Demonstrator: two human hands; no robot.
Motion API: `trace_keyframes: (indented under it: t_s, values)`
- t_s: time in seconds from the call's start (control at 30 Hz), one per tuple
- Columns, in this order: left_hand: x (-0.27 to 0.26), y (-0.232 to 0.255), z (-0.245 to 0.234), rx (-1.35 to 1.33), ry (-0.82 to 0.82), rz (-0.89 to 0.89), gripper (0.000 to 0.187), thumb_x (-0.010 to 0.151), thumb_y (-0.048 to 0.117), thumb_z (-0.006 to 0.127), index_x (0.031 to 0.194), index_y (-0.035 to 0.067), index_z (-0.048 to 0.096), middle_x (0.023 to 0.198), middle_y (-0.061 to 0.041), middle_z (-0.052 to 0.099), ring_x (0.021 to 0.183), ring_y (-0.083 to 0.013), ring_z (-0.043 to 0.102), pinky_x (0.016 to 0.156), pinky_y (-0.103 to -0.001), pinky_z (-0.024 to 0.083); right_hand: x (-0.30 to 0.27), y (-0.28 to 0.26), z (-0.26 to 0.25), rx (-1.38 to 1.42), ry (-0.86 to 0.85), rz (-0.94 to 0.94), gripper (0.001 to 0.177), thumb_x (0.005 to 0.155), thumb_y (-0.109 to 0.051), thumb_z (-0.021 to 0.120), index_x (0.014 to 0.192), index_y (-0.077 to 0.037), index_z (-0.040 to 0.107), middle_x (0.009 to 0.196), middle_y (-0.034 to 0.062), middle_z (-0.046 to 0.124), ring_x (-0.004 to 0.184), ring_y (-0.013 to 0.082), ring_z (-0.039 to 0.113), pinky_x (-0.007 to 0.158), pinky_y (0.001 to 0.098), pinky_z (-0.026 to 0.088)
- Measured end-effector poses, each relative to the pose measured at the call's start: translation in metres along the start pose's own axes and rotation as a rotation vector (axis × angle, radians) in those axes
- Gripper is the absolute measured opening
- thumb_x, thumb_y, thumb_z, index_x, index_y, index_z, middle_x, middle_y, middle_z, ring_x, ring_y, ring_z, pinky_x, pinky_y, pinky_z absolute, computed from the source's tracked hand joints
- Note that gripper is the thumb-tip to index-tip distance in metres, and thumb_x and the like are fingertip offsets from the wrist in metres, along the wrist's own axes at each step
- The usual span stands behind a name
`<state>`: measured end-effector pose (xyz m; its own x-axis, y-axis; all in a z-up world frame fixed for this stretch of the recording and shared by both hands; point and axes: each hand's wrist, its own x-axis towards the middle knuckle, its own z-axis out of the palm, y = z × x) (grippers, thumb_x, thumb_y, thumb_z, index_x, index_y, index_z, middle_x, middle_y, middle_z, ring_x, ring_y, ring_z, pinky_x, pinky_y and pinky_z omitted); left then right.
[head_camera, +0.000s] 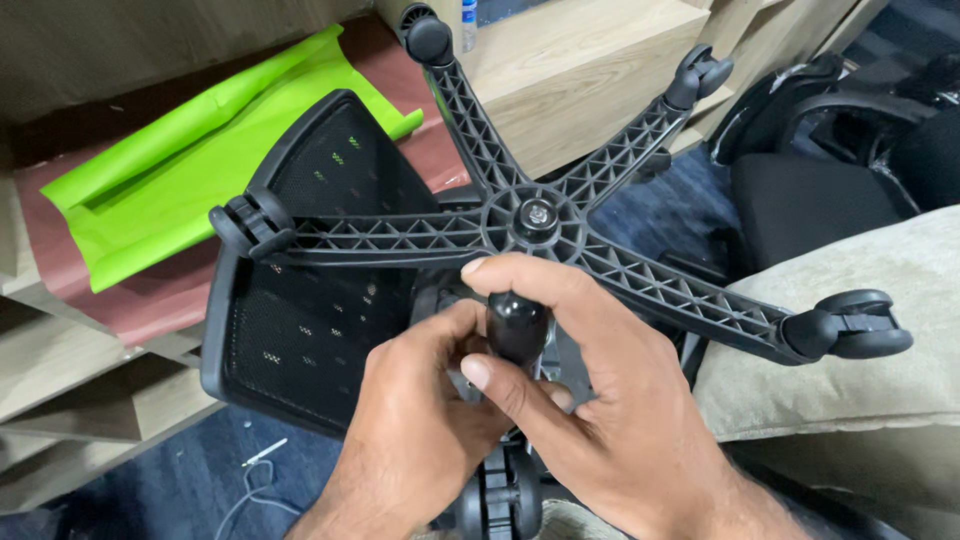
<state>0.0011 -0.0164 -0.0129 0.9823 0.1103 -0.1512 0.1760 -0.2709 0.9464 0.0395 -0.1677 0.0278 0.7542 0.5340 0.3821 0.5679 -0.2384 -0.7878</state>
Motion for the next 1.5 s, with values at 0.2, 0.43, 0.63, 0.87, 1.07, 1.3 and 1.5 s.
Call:
trace_keyframes:
  t_s: [0.2, 0.43, 0.63, 0.87, 1.07, 1.3, 1.5]
  values:
    - [-0.005, -0.008, 0.022, -0.103, 0.161, 0.652, 0.057, 0.078, -0.006, 0.070, 0.132, 0.000, 0.052, 0.120, -0.020, 0.062, 0.113, -0.0243, 0.063, 0.092, -0.038, 0.053, -0.007, -0.001, -0.005, -0.001, -0.036, 0.010, 0.048, 0.091, -0.005, 0.074, 0.136, -0.013, 0.061, 0.119, 0.0038, 0.072, 0.099, 0.0153, 0.070, 0.068, 0.0212, 0.061]
    - [-0.019, -0.004, 0.024, -0.169, 0.069, 0.216, 0.063, 0.092, 0.003, 0.061, 0.151, 0.013, 0.044, 0.122, -0.010, 0.071, 0.111, -0.0141, 0.071, 0.083, -0.032, 0.060, -0.003, -0.006, -0.014, -0.050, -0.035, -0.227, 0.045, 0.091, 0.004, 0.065, 0.134, -0.006, 0.056, 0.133, 0.0106, 0.064, 0.109, 0.0246, 0.066, 0.088, 0.0333, 0.055]
    - [-0.027, 0.006, 0.030, -0.004, 0.291, 0.136, 0.027, 0.089, 0.010, 0.068, 0.115, 0.008, 0.074, 0.093, -0.008, 0.083, 0.089, -0.0090, 0.077, 0.076, -0.031, 0.062, 0.006, -0.005, -0.012, -0.121, -0.031, -0.336, 0.035, 0.096, -0.001, 0.069, 0.128, -0.005, 0.058, 0.126, 0.0088, 0.067, 0.114, 0.0253, 0.067, 0.098, 0.0349, 0.054]
    - [-0.024, 0.013, 0.018, 0.044, 0.257, 0.178, 0.025, 0.086, 0.013, 0.073, 0.110, 0.005, 0.072, 0.093, -0.006, 0.082, 0.088, -0.0098, 0.075, 0.077, -0.032, 0.060, 0.014, -0.003, -0.011, 0.002, -0.092, -0.296, 0.030, 0.094, -0.005, 0.072, 0.123, -0.006, 0.061, 0.119, 0.0067, 0.068, 0.109, 0.0190, 0.069, 0.092, 0.0305, 0.057]
    - [-0.030, 0.015, 0.028, -0.018, 0.176, 0.271, 0.027, 0.096, 0.007, 0.060, 0.122, 0.002, 0.063, 0.102, -0.007, 0.076, 0.095, -0.0111, 0.068, 0.080, -0.032, 0.057, 0.008, 0.004, -0.018, 0.108, -0.102, -0.220, 0.031, 0.104, 0.001, 0.064, 0.133, -0.003, 0.055, 0.130, 0.0061, 0.066, 0.117, 0.0125, 0.067, 0.102, 0.0265, 0.055]
    - [-0.017, 0.018, 0.029, 0.188, 0.363, 0.003, 0.029, 0.085, 0.011, 0.075, 0.113, 0.009, 0.071, 0.084, -0.006, 0.076, 0.065, -0.0120, 0.066, 0.061, -0.029, 0.056, 0.020, 0.015, -0.024, -0.055, -0.078, -0.360, 0.046, 0.100, -0.001, 0.072, 0.141, -0.002, 0.052, 0.141, 0.0104, 0.062, 0.130, 0.0179, 0.066, 0.110, 0.0302, 0.054]
    - [-0.010, 0.008, 0.036, 0.148, 0.475, 0.139, 0.027, 0.073, 0.005, 0.081, 0.095, 0.002, 0.065, 0.081, -0.012, 0.070, 0.074, -0.0169, 0.066, 0.069, -0.030, 0.057, 0.024, 0.014, -0.018, -0.122, -0.045, -0.297, 0.044, 0.091, -0.003, 0.078, 0.129, 0.000, 0.056, 0.127, 0.0114, 0.065, 0.115, 0.0180, 0.068, 0.098, 0.0300, 0.054]
